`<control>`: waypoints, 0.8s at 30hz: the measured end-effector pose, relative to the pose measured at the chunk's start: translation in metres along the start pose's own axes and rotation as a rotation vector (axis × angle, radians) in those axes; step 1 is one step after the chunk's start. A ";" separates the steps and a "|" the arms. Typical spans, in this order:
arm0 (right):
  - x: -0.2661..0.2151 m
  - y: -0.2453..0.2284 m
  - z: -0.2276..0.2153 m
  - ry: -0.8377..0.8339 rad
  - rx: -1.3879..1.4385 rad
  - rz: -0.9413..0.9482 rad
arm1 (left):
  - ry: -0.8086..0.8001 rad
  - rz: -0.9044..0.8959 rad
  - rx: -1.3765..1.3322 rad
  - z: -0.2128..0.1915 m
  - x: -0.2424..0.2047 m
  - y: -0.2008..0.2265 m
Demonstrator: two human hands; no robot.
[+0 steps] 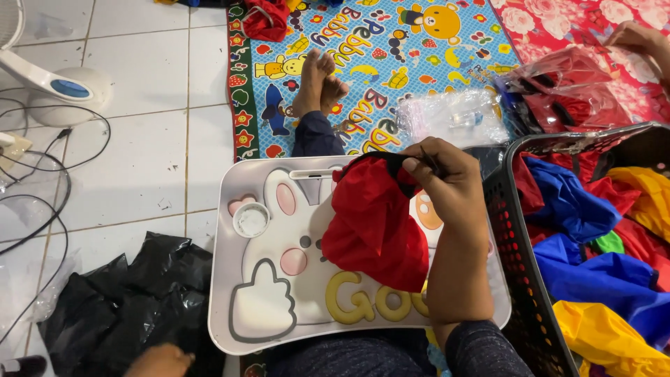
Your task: Trimming excess fabric or threads from the edge of a red fabric item using scissors on a small tray.
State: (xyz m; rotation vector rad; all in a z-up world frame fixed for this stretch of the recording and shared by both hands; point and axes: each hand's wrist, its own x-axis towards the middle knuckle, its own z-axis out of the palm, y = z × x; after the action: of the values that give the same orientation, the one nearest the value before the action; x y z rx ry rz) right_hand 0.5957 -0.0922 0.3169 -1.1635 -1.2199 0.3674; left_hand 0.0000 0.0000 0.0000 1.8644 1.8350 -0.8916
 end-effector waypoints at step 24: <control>0.004 0.003 0.031 -0.149 -0.068 -0.041 | 0.619 1.497 -1.214 -0.319 -0.201 0.340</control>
State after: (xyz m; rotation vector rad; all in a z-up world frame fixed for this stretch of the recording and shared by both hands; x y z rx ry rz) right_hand 0.5712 -0.0725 0.3131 -1.1834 -1.3932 0.3894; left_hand 0.4002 0.0345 0.3098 1.8332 0.3431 1.1125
